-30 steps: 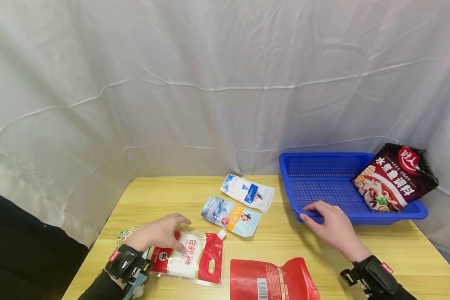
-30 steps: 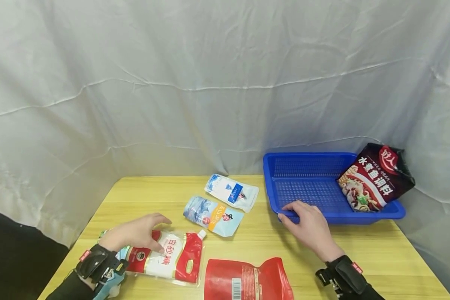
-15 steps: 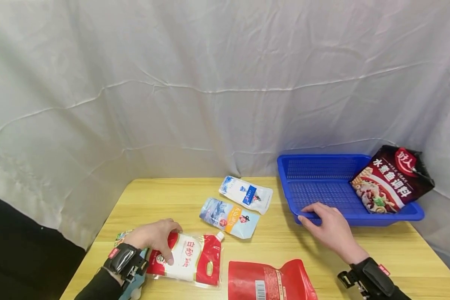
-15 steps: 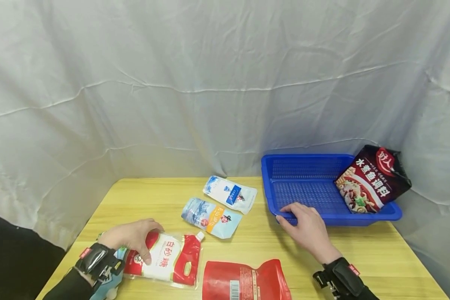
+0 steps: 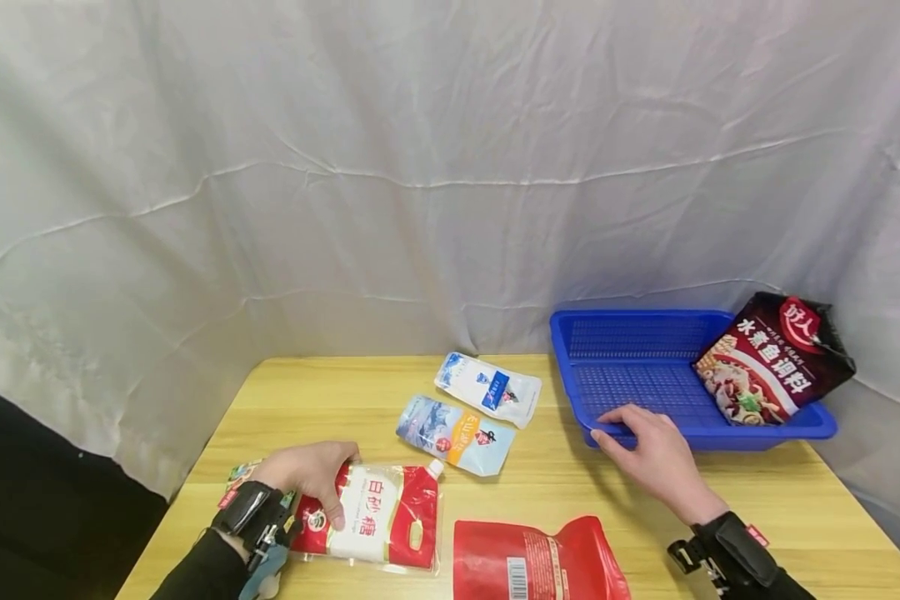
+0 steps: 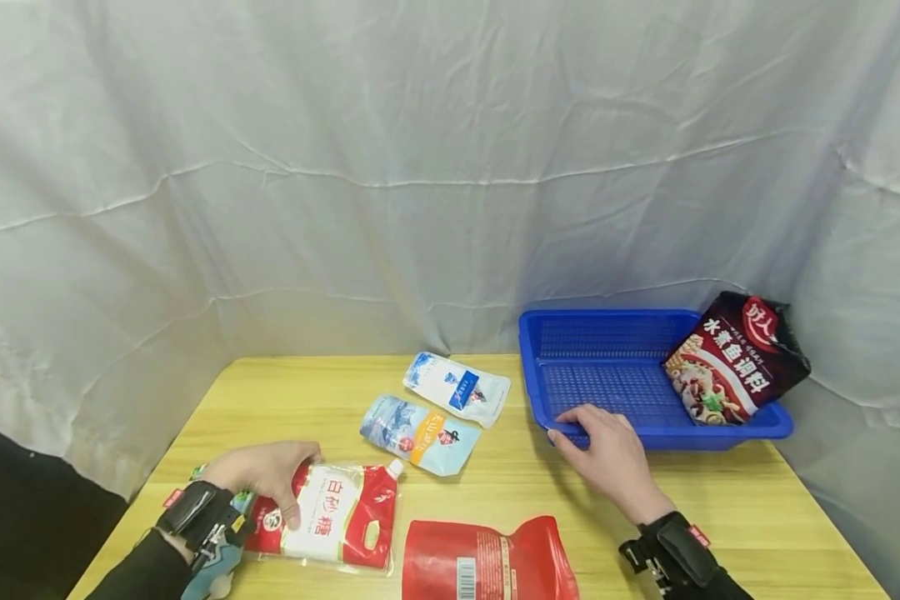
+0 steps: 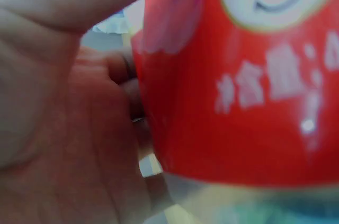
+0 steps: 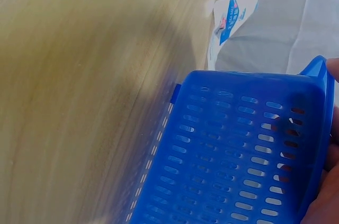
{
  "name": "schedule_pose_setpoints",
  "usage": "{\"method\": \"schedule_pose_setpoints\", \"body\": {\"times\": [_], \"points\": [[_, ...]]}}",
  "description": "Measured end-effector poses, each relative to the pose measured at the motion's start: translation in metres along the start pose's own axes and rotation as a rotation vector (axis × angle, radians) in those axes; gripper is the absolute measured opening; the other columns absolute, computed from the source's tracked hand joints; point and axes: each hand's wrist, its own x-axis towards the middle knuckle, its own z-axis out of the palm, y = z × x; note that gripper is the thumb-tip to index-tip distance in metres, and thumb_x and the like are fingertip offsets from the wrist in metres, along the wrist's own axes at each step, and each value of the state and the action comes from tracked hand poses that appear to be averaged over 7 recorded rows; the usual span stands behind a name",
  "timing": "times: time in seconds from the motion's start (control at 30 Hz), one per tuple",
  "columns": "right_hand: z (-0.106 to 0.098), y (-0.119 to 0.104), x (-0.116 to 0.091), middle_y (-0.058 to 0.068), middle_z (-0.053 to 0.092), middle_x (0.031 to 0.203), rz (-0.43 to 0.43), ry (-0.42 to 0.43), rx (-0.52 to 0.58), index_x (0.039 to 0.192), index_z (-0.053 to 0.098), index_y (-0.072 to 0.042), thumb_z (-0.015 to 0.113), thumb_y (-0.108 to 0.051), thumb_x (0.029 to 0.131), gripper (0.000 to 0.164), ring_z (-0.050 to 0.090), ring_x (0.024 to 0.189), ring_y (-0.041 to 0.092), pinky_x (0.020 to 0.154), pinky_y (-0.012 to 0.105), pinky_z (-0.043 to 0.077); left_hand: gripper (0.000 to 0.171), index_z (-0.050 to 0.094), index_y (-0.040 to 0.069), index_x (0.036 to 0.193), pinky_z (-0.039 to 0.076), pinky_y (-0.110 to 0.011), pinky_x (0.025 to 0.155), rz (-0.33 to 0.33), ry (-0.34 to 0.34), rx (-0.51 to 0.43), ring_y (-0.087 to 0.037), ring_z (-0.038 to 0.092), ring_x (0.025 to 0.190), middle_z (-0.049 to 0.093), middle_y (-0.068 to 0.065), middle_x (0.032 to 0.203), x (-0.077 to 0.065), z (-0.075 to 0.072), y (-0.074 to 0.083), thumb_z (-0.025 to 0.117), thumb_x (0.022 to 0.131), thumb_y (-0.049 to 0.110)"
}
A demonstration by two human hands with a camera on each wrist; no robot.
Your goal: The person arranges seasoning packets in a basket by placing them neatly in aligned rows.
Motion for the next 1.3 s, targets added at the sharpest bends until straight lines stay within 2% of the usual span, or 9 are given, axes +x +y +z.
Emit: {"method": "schedule_pose_setpoints", "body": {"times": [0.17,0.3,0.43,0.63,0.9,0.97,1.07,1.2,1.3], "points": [[0.001,0.0,-0.001,-0.001,0.073,0.095,0.006,0.0,0.002,0.102,0.075,-0.015,0.083,-0.02,0.088,0.018,0.07,0.092,0.03,0.087,0.05,0.046,0.056,0.062,0.01,0.107,0.06,-0.041,0.075,0.058,-0.009,-0.096,-0.021,0.061,0.089,0.063,-0.003,0.096,-0.002,0.0,-0.007,0.099,0.065,0.009],[0.001,0.0,-0.001,-0.001,0.073,0.096,0.009,-0.009,0.003,0.103,0.075,-0.015,0.082,-0.021,0.089,0.017,0.07,0.092,0.03,0.087,0.049,0.045,0.044,0.06,0.009,0.103,0.057,-0.037,0.07,0.111,-0.002,-0.129,-0.021,0.061,0.086,0.063,-0.004,0.094,-0.005,0.0,-0.012,0.093,0.074,0.01],[0.001,0.0,-0.002,-0.001,0.072,0.096,0.012,-0.013,0.002,0.103,0.075,-0.015,0.082,-0.022,0.089,0.017,0.07,0.092,0.03,0.087,0.049,0.045,0.037,0.06,0.009,0.103,0.053,-0.035,0.07,0.148,0.045,-0.143,-0.021,0.058,0.085,0.06,-0.004,0.094,-0.008,0.001,-0.013,0.089,0.081,0.013],[0.0,0.0,-0.003,0.0,0.073,0.097,0.02,-0.016,0.007,0.104,0.075,-0.014,0.082,-0.021,0.09,0.018,0.071,0.094,0.032,0.09,0.052,0.046,0.028,0.057,0.006,0.105,0.061,-0.036,0.064,0.182,0.112,-0.251,-0.02,0.063,0.08,0.061,-0.007,0.096,-0.009,0.003,-0.013,0.081,0.09,0.011],[-0.004,0.0,-0.002,0.004,0.074,0.104,0.075,-0.037,0.084,0.108,0.074,-0.012,0.08,-0.02,0.092,0.019,0.069,0.1,0.034,0.095,0.056,0.047,0.026,0.056,0.007,0.106,0.059,-0.033,0.065,0.274,0.221,-0.236,-0.02,0.061,0.084,0.061,-0.008,0.098,-0.008,-0.008,0.0,0.078,0.092,0.012],[-0.005,0.0,-0.001,0.002,0.074,0.104,0.1,-0.026,0.106,0.109,0.074,-0.013,0.08,-0.02,0.093,0.019,0.069,0.102,0.033,0.092,0.052,0.049,0.026,0.056,0.006,0.106,0.06,-0.033,0.066,0.295,0.236,-0.254,-0.02,0.062,0.084,0.061,-0.008,0.099,-0.008,-0.011,0.006,0.078,0.093,0.011],[-0.006,-0.001,0.0,-0.001,0.074,0.104,0.122,0.003,0.127,0.11,0.075,-0.013,0.08,-0.019,0.093,0.019,0.069,0.101,0.028,0.086,0.038,0.051,0.024,0.056,0.006,0.107,0.061,-0.034,0.066,0.323,0.258,-0.286,-0.021,0.064,0.084,0.063,-0.01,0.101,-0.005,-0.016,0.017,0.076,0.094,0.01],[-0.007,-0.004,0.002,-0.003,0.074,0.103,0.138,0.033,0.167,0.11,0.075,-0.013,0.08,-0.018,0.093,0.019,0.067,0.097,0.019,0.083,0.022,0.048,0.022,0.057,0.008,0.107,0.061,-0.035,0.065,0.341,0.296,-0.303,-0.021,0.064,0.083,0.063,-0.01,0.102,-0.001,-0.019,0.035,0.074,0.095,0.01],[-0.007,-0.009,0.004,-0.001,0.073,0.104,0.15,0.049,0.211,0.113,0.074,-0.013,0.077,-0.017,0.095,0.018,0.064,0.097,0.011,0.082,0.018,0.046,0.021,0.057,0.01,0.108,0.06,-0.036,0.065,0.344,0.324,-0.311,-0.021,0.064,0.082,0.063,-0.009,0.102,-0.001,-0.021,0.05,0.074,0.095,0.011]]}}
